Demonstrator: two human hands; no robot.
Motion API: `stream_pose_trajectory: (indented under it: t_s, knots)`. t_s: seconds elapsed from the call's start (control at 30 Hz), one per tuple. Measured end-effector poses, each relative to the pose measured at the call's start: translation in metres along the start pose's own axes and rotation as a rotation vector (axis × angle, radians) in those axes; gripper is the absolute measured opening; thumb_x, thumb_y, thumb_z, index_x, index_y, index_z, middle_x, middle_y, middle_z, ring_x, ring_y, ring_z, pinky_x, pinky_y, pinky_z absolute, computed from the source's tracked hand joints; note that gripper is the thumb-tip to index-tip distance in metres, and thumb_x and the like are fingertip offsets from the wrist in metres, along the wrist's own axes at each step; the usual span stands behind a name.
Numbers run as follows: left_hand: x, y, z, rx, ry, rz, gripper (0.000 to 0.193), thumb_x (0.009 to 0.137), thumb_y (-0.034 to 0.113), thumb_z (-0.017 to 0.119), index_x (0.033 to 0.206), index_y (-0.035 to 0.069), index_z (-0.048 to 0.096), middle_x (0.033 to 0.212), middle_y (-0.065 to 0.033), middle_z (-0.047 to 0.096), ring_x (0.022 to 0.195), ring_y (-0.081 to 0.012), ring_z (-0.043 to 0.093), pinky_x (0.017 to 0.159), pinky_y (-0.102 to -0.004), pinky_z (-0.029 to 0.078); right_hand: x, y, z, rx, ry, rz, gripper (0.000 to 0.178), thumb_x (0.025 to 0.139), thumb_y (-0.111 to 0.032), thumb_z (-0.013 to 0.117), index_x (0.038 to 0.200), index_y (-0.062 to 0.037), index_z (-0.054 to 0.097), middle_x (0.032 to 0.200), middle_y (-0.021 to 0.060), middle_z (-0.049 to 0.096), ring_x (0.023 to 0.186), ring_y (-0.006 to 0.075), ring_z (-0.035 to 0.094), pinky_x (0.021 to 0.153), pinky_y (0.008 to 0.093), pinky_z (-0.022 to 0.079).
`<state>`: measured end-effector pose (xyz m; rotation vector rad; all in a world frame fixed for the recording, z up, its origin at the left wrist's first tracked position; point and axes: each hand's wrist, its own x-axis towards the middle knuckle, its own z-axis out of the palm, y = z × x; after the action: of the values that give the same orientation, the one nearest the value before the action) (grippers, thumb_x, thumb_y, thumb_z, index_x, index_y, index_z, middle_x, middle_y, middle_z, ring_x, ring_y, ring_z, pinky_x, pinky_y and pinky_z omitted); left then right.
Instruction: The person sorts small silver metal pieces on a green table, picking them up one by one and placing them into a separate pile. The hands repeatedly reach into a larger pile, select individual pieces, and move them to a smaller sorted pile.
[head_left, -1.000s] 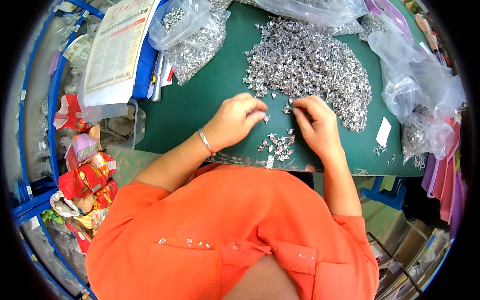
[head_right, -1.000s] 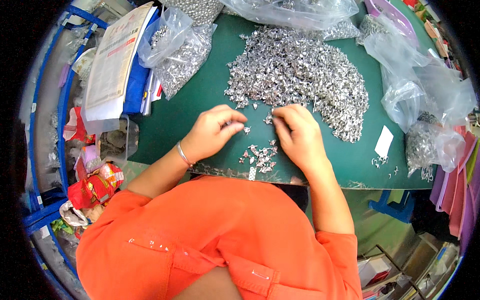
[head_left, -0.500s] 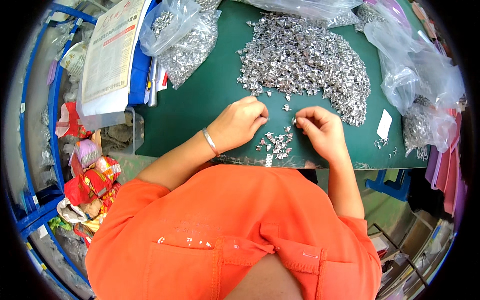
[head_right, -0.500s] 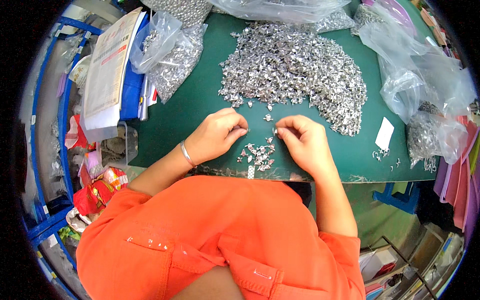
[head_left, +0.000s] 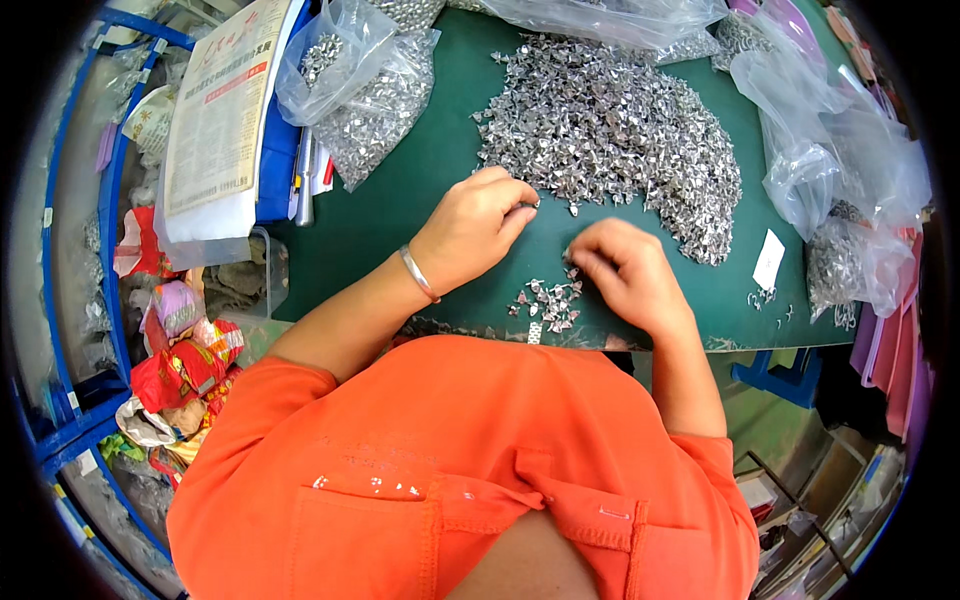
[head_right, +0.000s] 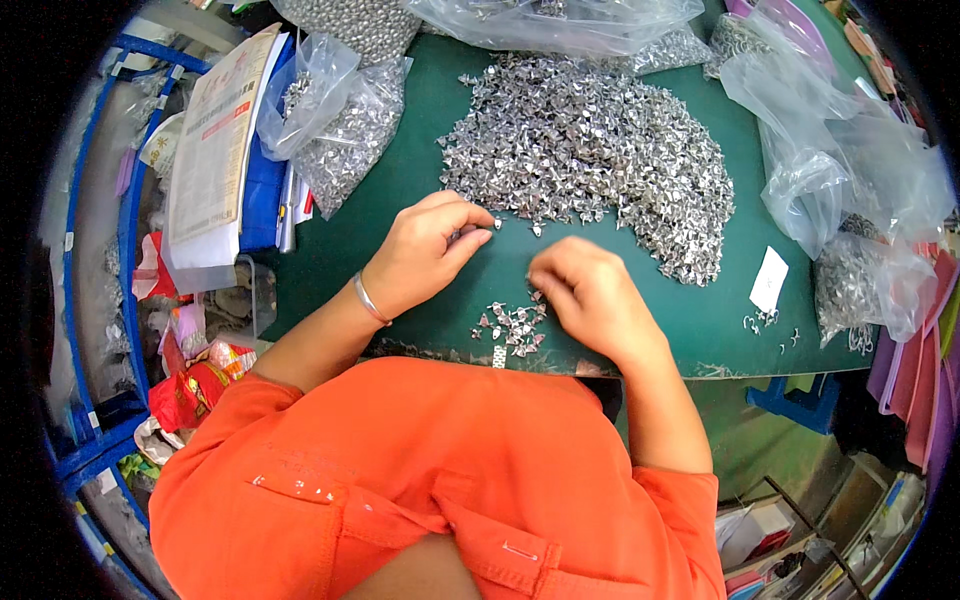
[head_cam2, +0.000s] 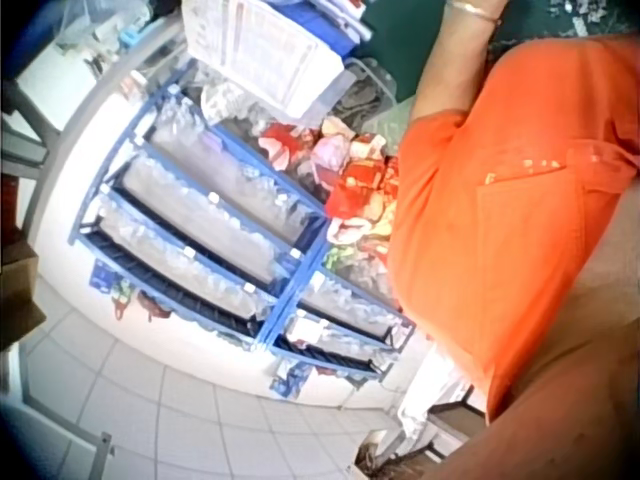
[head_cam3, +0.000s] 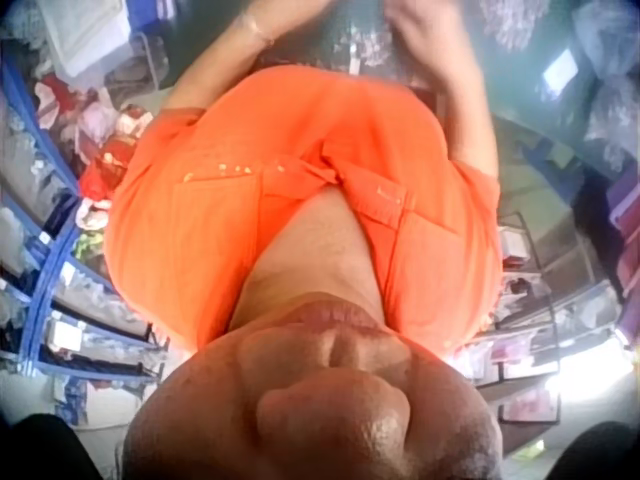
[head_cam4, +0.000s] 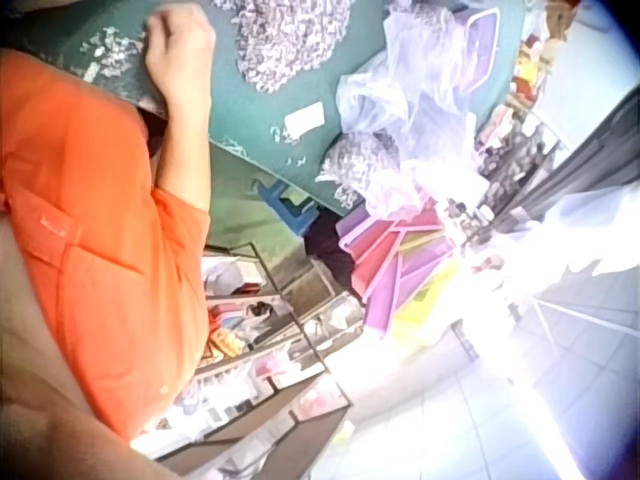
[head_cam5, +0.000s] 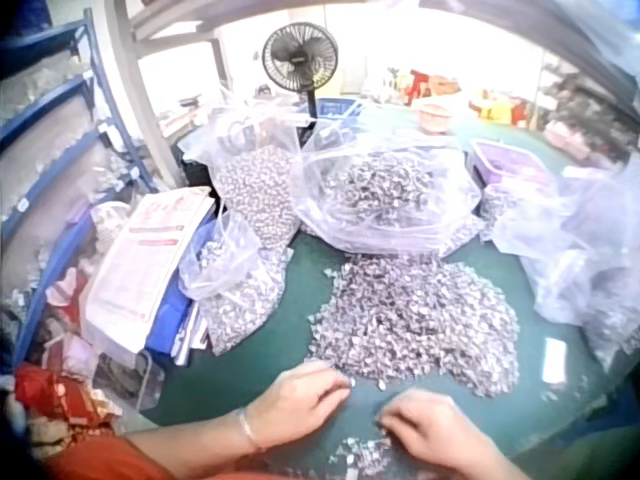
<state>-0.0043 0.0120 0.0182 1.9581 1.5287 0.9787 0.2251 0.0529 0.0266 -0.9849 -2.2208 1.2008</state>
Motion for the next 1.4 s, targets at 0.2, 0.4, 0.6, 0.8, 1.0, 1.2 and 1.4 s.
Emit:
stream_pose_trajectory:
  t_s: [0.2, 0.4, 0.6, 0.8, 1.0, 1.2, 1.4]
  knots:
    - [0.005, -0.009, 0.016, 0.191, -0.026, 0.106, 0.016, 0.081, 0.003, 0.073, 0.095, 0.001, 0.067, 0.088, -0.0137, 0.06, 0.083, -0.0345, 0.064, 0.073, -0.0399, 0.053, 0.011, -0.001, 0.012, -0.275, 0.15, -0.204, 0.015, 0.083, -0.004, 0.07, 0.098, -0.0038, 0.068, 0.092, 0.01, 0.062, 0.089, 0.0308, 0.062, 0.078, 0.0418, 0.051]
    - [0.004, -0.003, 0.013, 0.176, -0.08, 0.079, 0.008, 0.083, 0.001, 0.07, 0.091, 0.001, 0.066, 0.087, -0.0141, 0.06, 0.084, -0.0351, 0.063, 0.074, -0.0411, 0.053, 0.02, 0.012, 0.023, -0.441, 0.261, -0.18, 0.01, 0.082, -0.005, 0.072, 0.09, -0.0058, 0.065, 0.09, 0.0098, 0.061, 0.087, 0.0319, 0.062, 0.077, 0.0417, 0.051]
    - [-0.014, 0.006, 0.009, -0.022, -0.22, 0.057, 0.005, 0.087, 0.005, 0.069, 0.091, 0.001, 0.068, 0.086, -0.0148, 0.061, 0.08, -0.0341, 0.063, 0.073, -0.0411, 0.052, 0.005, 0.006, 0.001, -0.186, 0.189, 0.025, 0.009, 0.083, 0.0, 0.066, 0.092, -0.0015, 0.067, 0.089, 0.0155, 0.068, 0.081, 0.036, 0.067, 0.073, 0.0412, 0.055]
    - [-0.009, 0.002, -0.011, -0.036, -0.13, -0.074, 0.007, 0.091, 0.007, 0.066, 0.093, 0.001, 0.069, 0.085, -0.0138, 0.064, 0.076, -0.0291, 0.064, 0.068, -0.0356, 0.051, -0.001, 0.016, -0.009, -0.185, 0.296, 0.028, 0.011, 0.085, 0.0, 0.068, 0.096, -0.0017, 0.068, 0.09, 0.0144, 0.068, 0.081, 0.0333, 0.066, 0.074, 0.0387, 0.054]
    - [-0.011, -0.001, -0.018, -0.064, -0.079, -0.178, 0.009, 0.092, 0.009, 0.067, 0.095, 0.001, 0.07, 0.088, -0.0121, 0.066, 0.076, -0.0244, 0.065, 0.066, -0.0331, 0.05, 0.003, 0.011, 0.014, -0.201, 0.172, -0.22, 0.016, 0.077, 0.002, 0.072, 0.09, -0.0043, 0.067, 0.09, 0.0086, 0.063, 0.084, 0.0301, 0.061, 0.076, 0.0397, 0.051]
    - [-0.021, -0.009, -0.025, 0.009, 0.009, -0.236, 0.013, 0.091, 0.008, 0.067, 0.102, 0.0, 0.068, 0.091, -0.013, 0.066, 0.078, -0.0256, 0.065, 0.069, -0.0344, 0.052, -0.006, 0.004, 0.003, 0.036, -0.092, -0.198, 0.022, 0.078, 0.007, 0.068, 0.097, -0.0042, 0.069, 0.097, 0.0084, 0.064, 0.09, 0.0301, 0.061, 0.08, 0.0399, 0.05]
    - [-0.019, -0.018, -0.015, -0.017, -0.065, -0.136, 0.017, 0.091, 0.004, 0.064, 0.107, -0.001, 0.066, 0.098, -0.0147, 0.068, 0.087, -0.0271, 0.067, 0.077, -0.0343, 0.053, 0.009, -0.004, 0.011, -0.11, -0.236, -0.314, 0.035, 0.073, 0.011, 0.06, 0.103, -0.004, 0.069, 0.106, 0.0101, 0.064, 0.099, 0.0329, 0.06, 0.086, 0.0394, 0.05]
